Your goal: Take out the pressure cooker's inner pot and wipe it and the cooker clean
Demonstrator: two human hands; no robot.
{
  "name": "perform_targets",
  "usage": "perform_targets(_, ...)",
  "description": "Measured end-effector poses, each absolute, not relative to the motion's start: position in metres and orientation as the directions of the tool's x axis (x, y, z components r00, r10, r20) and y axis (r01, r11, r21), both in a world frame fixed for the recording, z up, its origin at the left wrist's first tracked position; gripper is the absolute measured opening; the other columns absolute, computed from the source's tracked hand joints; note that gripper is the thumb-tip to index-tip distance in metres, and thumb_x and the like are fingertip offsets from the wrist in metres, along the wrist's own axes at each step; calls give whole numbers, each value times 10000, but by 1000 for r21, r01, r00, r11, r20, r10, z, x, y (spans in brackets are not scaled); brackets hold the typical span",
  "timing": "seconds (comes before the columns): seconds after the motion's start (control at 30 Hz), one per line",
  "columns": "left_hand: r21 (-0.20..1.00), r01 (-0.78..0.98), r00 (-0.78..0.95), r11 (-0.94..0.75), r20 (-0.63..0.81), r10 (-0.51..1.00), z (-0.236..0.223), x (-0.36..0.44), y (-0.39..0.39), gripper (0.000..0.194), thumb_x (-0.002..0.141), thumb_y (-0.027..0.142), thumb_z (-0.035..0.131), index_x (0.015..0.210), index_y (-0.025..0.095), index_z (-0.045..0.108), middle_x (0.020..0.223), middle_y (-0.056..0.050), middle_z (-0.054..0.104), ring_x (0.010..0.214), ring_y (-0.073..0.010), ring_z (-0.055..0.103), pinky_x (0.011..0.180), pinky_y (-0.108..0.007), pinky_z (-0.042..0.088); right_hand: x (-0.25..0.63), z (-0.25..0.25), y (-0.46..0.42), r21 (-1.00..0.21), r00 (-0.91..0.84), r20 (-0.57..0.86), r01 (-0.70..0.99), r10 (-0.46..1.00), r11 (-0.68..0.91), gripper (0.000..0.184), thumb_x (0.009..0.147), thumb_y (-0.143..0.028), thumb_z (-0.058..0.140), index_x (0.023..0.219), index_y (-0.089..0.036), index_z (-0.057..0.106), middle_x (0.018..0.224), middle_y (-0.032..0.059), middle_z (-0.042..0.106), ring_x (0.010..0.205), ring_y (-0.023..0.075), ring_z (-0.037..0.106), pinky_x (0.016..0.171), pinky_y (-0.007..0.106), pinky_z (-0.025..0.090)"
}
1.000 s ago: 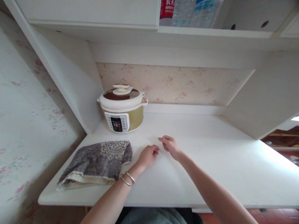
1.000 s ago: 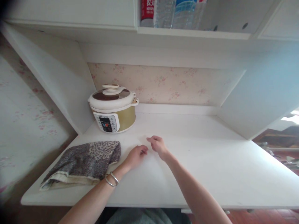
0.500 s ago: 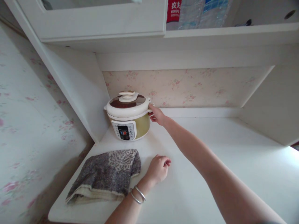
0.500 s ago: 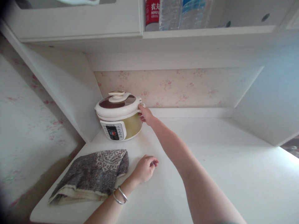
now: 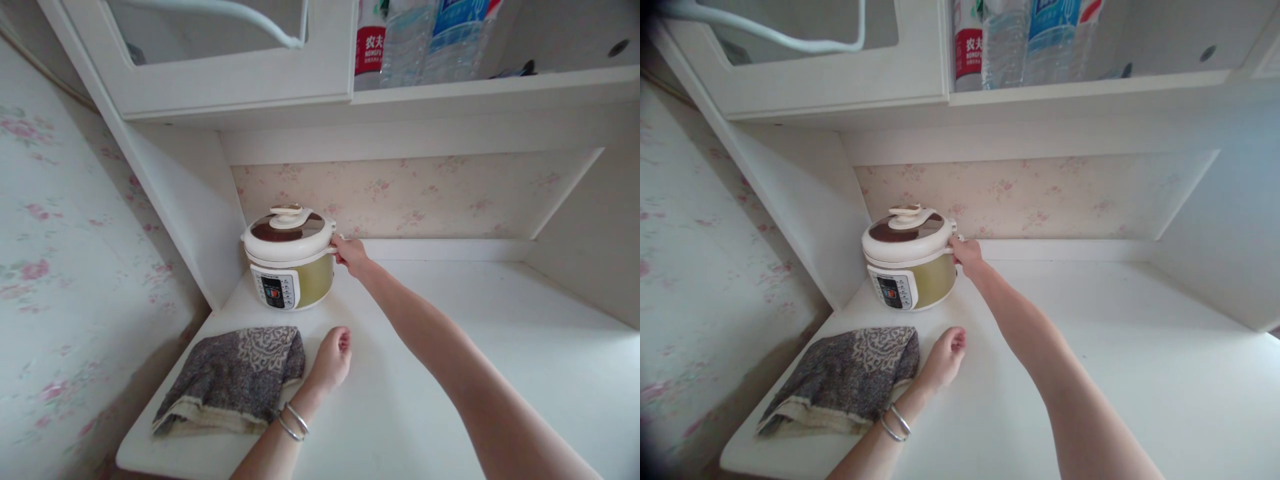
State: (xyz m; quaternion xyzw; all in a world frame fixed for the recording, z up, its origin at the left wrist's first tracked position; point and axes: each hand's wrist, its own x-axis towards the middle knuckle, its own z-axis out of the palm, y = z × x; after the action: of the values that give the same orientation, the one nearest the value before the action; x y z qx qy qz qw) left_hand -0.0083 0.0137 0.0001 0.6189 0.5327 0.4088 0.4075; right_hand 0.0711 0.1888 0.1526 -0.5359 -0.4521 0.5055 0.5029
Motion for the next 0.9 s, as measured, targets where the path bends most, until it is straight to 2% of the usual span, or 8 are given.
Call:
perform_targets(0.17, 976, -131, -151, 173, -192, 970, 0, -15, 22, 270, 811, 101, 491, 1077, 146, 502, 1067, -89, 598, 838, -126, 639, 838, -281, 518, 113, 152, 182, -997, 193, -62, -60, 979, -51, 200, 715, -279, 684, 615, -148, 570, 466, -18, 517, 400, 64, 428, 376, 181, 407)
perform_targets(0.23, 926, -324, -195, 196, -268, 944, 1, -17, 24, 266, 820, 73, 462, 1074, 146, 482, 1149, -103, 557, 863, -115, 649, 863, -275, 527, 135, 152, 182, -997, 250, -63, -68, 966, -47, 200, 708, -284, 696, 621, -149, 577, 458, -21, 509, 391, 62, 417, 360, 179, 402)
perform_targets(0.3, 903, -389, -229, 180, -285, 931, 2, -16, 25, 293, 832, 67, 456, 1108, 166, 459, 1248, -111, 513, 921, -117, 650, 889, -268, 528, 157, 151, 183, -996, 306, -62, -83, 950, -38, 197, 702, -292, 705, 635, -148, 589, 455, -22, 509, 383, 60, 406, 347, 179, 396)
perform_targets(0.47, 962, -264, -279, 71, -147, 949, 11, -19, 23, 447, 867, 124, 470, 1295, 196, 359, 1371, -120, 474, 1137, -152, 580, 1015, -299, 446, 207, 143, 184, -991, 426, -23, -131, 905, 37, 176, 666, -276, 715, 642, -148, 598, 482, -20, 531, 369, 57, 394, 315, 183, 349)
perform_targets(0.6, 998, -46, -252, -32, 19, 967, 17, -26, 24, 604, 887, 197, 470, 1447, 207, 246, 1473, -116, 383, 1357, -173, 362, 1127, -328, 280, 230, 135, 175, -986, 495, 43, -119, 868, 117, 196, 672, -294, 700, 790, -153, 633, 538, -26, 561, 356, 54, 387, 308, 188, 324)
perform_targets(0.7, 998, -50, -89, -31, 26, 996, 14, -21, 29, 648, 898, 235, 458, 1490, 217, 196, 1564, -68, 200, 1425, -164, 199, 1160, -331, 187, 239, 133, 166, -989, 525, 55, -88, 849, 119, 328, 663, -304, 713, 943, -162, 615, 563, -33, 564, 386, 62, 422, 328, 179, 348)
perform_targets(0.8, 997, -81, 42, -6, 10, 999, 8, -9, 35, 683, 906, 236, 432, 1514, 228, 119, 1560, -39, 195, 1421, -151, 195, 1167, -349, 159, 249, 133, 154, -994, 507, 48, -63, 861, 93, 477, 648, -348, 746, 1055, -172, 572, 634, -17, 600, 438, 72, 474, 366, 174, 393)
perform_targets(0.9, 997, -81, 29, 11, -9, 1000, 5, 1, 39, 738, 889, 199, 425, 1519, 241, 45, 1551, -28, 211, 1410, -144, 220, 1164, -357, 167, 254, 126, 133, -996, 459, 50, -47, 887, 81, 605, 679, -466, 723, 1172, -195, 503, 799, 35, 663, 545, 102, 566, 429, 187, 455)
